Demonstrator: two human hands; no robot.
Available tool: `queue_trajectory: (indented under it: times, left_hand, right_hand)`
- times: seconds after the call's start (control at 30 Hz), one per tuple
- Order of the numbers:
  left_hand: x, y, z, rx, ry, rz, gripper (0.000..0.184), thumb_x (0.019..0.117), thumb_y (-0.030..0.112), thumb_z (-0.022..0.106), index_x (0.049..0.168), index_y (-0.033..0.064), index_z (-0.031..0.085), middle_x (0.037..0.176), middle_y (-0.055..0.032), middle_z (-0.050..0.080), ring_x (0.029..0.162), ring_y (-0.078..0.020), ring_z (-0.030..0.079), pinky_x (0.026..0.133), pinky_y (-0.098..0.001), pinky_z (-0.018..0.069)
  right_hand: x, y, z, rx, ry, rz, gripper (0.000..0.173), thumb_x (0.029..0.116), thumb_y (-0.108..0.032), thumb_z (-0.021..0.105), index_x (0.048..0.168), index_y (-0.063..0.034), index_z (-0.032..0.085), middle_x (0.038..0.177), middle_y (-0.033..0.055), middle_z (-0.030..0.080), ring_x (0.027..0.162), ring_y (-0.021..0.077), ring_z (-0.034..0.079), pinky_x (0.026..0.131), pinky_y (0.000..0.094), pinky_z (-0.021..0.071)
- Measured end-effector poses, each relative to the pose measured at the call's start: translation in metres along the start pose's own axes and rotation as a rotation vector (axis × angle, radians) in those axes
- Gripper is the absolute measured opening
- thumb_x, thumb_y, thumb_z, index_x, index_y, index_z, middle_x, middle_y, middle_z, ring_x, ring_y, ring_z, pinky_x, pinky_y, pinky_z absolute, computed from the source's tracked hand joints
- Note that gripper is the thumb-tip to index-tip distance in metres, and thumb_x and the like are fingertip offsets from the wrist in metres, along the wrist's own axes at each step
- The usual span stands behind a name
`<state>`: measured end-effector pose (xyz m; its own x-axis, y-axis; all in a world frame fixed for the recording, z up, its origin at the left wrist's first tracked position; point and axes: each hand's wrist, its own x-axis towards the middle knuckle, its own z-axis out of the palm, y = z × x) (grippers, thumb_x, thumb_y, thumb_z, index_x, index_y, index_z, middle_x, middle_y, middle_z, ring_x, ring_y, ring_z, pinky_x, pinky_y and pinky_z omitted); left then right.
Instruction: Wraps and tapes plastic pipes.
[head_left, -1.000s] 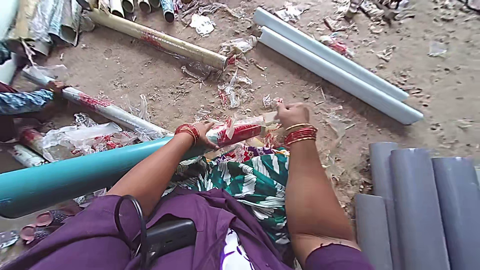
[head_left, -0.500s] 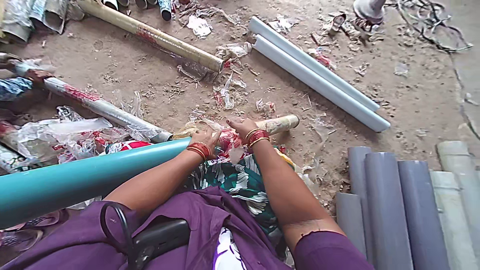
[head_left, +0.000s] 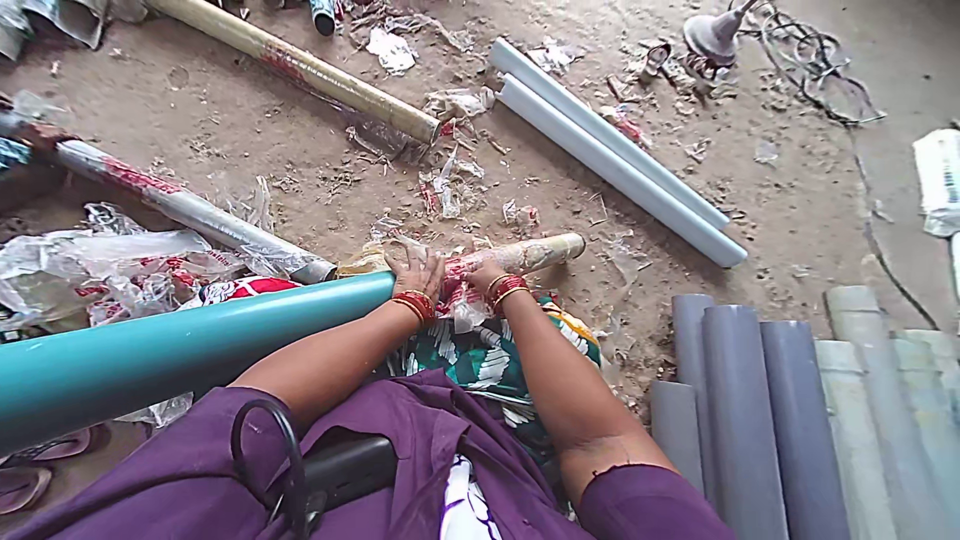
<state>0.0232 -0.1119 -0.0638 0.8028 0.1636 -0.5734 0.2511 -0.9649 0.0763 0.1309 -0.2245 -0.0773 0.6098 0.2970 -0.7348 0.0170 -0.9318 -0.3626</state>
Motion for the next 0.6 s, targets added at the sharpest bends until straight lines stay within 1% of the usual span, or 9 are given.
queue_trajectory:
  times: [0.07, 0.13, 0.23, 0.33, 0.43, 0.47, 0.53, 0.57, 0.6]
  left_hand:
    - [0.005, 0.003, -0.002, 0.007, -0.002, 0.008, 0.115, 0.0789, 0.039, 0.089, 0.166, 0.0154, 0.018, 0.161, -0.0371, 0.024, 0.140, -0.0683, 0.027, 0.097, -0.0887, 0.0281]
    - [0.008, 0.002, -0.008, -0.007, -0.050, -0.037, 0.112, 0.0797, 0.039, 0.088, 0.166, 0.0219, 0.018, 0.154, -0.0402, 0.033, 0.133, -0.0669, 0.039, 0.096, -0.0841, 0.0345]
    - [0.014, -0.005, -0.017, -0.071, -0.049, -0.076, 0.108, 0.0781, 0.039, 0.088, 0.165, 0.0256, 0.025, 0.151, -0.0403, 0.037, 0.131, -0.0643, 0.043, 0.097, -0.0820, 0.0360]
    - [0.022, -0.009, -0.019, -0.096, -0.058, -0.087, 0.110, 0.0764, 0.042, 0.088, 0.165, 0.0268, 0.025, 0.151, -0.0378, 0.040, 0.131, -0.0618, 0.045, 0.098, -0.0814, 0.0363]
    - [0.037, -0.024, -0.025, -0.155, -0.078, -0.070, 0.115, 0.0713, 0.047, 0.091, 0.164, 0.0200, 0.028, 0.148, -0.0341, 0.047, 0.132, -0.0545, 0.050, 0.100, -0.0767, 0.0398]
    - [0.047, -0.030, -0.024, -0.169, -0.116, -0.054, 0.117, 0.0699, 0.051, 0.091, 0.163, 0.0172, 0.029, 0.148, -0.0306, 0.050, 0.134, -0.0504, 0.051, 0.103, -0.0736, 0.0406]
    - [0.062, -0.042, -0.034, -0.202, -0.189, -0.029, 0.118, 0.0720, 0.054, 0.089, 0.163, 0.0118, 0.028, 0.151, -0.0287, 0.048, 0.139, -0.0468, 0.047, 0.110, -0.0701, 0.0374]
    - [0.060, -0.043, -0.039, -0.202, -0.203, -0.017, 0.112, 0.0749, 0.055, 0.087, 0.160, 0.0066, 0.032, 0.150, -0.0292, 0.049, 0.140, -0.0461, 0.047, 0.111, -0.0688, 0.0368]
    - [0.055, -0.042, -0.042, -0.179, -0.195, -0.012, 0.105, 0.0766, 0.057, 0.085, 0.154, 0.0012, 0.041, 0.145, -0.0307, 0.052, 0.137, -0.0467, 0.050, 0.109, -0.0694, 0.0388]
  right_hand:
    - [-0.001, 0.000, 0.001, -0.024, 0.024, 0.016, 0.038, 0.1059, -0.025, 0.057, 0.118, 0.0099, 0.066, 0.126, 0.0292, 0.064, 0.121, 0.0396, 0.062, 0.104, 0.0577, 0.0455]
    - [-0.006, -0.001, 0.005, -0.026, 0.057, 0.042, 0.039, 0.1075, -0.025, 0.053, 0.121, 0.0086, 0.067, 0.132, 0.0290, 0.063, 0.128, 0.0400, 0.059, 0.108, 0.0577, 0.0435]
    - [-0.013, -0.008, 0.008, 0.090, 0.135, 0.091, 0.039, 0.1079, -0.027, 0.053, 0.121, 0.0070, 0.068, 0.132, 0.0273, 0.064, 0.128, 0.0383, 0.059, 0.108, 0.0559, 0.0437]
    - [-0.021, -0.007, 0.013, 0.197, 0.218, 0.142, 0.034, 0.1051, -0.024, 0.058, 0.113, 0.0075, 0.070, 0.125, 0.0265, 0.066, 0.121, 0.0382, 0.062, 0.103, 0.0564, 0.0465]
    - [-0.036, -0.003, 0.014, 0.236, 0.264, 0.147, 0.033, 0.1049, -0.022, 0.056, 0.104, 0.0075, 0.071, 0.115, 0.0255, 0.069, 0.111, 0.0372, 0.065, 0.096, 0.0563, 0.0487]
    - [-0.045, 0.004, 0.016, 0.266, 0.269, 0.140, 0.035, 0.1071, -0.022, 0.051, 0.105, 0.0079, 0.071, 0.116, 0.0269, 0.068, 0.113, 0.0384, 0.064, 0.097, 0.0573, 0.0474]
    - [-0.052, 0.014, 0.012, 0.267, 0.253, 0.107, 0.040, 0.1103, -0.023, 0.044, 0.112, 0.0083, 0.070, 0.119, 0.0289, 0.067, 0.116, 0.0404, 0.063, 0.100, 0.0585, 0.0459]
    - [-0.050, 0.024, 0.010, 0.259, 0.258, 0.087, 0.040, 0.1102, -0.024, 0.044, 0.113, 0.0076, 0.069, 0.115, 0.0283, 0.068, 0.111, 0.0404, 0.065, 0.097, 0.0587, 0.0476]
    - [-0.044, 0.035, 0.010, 0.273, 0.293, 0.042, 0.040, 0.1099, -0.026, 0.045, 0.111, 0.0069, 0.068, 0.107, 0.0270, 0.069, 0.102, 0.0395, 0.067, 0.092, 0.0584, 0.0499]
